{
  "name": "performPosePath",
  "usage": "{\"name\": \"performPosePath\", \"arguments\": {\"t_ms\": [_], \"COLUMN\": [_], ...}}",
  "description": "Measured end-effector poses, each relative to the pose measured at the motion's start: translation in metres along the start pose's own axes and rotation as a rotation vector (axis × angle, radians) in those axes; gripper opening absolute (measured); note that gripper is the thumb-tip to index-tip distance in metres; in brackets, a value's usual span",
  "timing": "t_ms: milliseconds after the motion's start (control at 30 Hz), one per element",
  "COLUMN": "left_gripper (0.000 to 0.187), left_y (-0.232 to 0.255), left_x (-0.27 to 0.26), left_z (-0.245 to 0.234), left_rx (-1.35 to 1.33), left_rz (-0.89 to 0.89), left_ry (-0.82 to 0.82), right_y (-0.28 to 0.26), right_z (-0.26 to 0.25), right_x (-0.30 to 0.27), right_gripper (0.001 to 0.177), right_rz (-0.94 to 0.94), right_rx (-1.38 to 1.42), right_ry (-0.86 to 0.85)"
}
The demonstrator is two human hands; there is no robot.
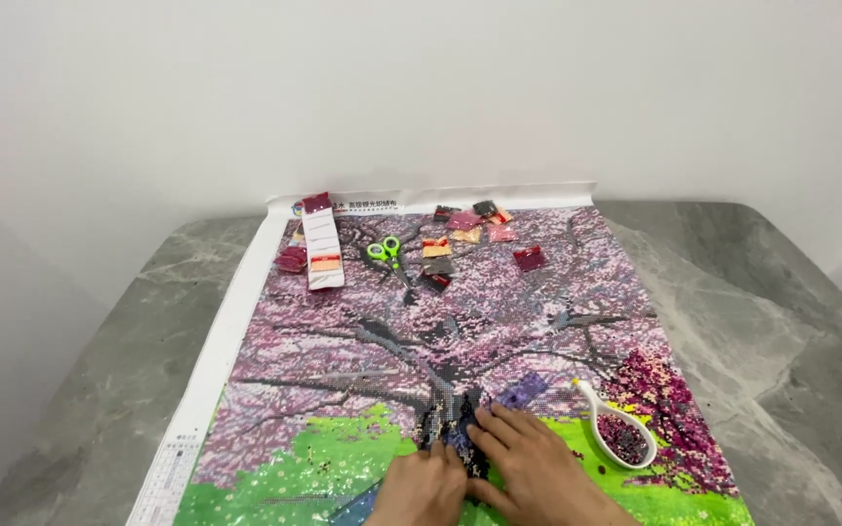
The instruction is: The person is performing diamond painting, which involves using a pen tool to pick up small resin diamonds and place them onto a coded adhesive canvas, occasionally using a ruler for alignment.
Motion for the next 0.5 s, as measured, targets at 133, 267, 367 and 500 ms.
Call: {"name": "performPosePath", "arguments": {"t_ms": [133, 267, 367, 500], "left_gripper": [0.023, 0.030, 0.036, 0.018], "left_y": [-0.001, -0.007, -0.011, -0.040], "left_x": [-0.001, -0.003, -0.007, -0.010], "left_z": [-0.026, -0.049, -0.077, -0.114], "left_rx": [-0.019, -0.031, -0.094, -0.141], "left_rz": [0.009, -0.039, -0.101, -0.336], "left_ry": [-0.146, -0.230, -0.225, -0.221], "right_y": [-0.002, -0.001, 0.003, 0.004], "right_z": [-0.003, -0.010, -0.035, -0.076], "right_x": [-0.005, -0.012, -0.029, -0.057], "right_gripper": [0.070, 0.063, 0.034, 0.017], "right_rz": [-0.034, -0.109, -0.016, 0.450], "right_rx": [0.006, -0.082, -0.127, -0.167], "right_ry": [0.106, 0.205, 0.298, -0.319]}}
Point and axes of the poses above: each hand's wrist, its own x-axis towards the middle knuckle, its own z-axis out of the palm, y = z × x, the point moved 1 cm from there along x, towards the middle knuckle, and after that the axes turned 1 degree about -z, right-handed, at the moved point
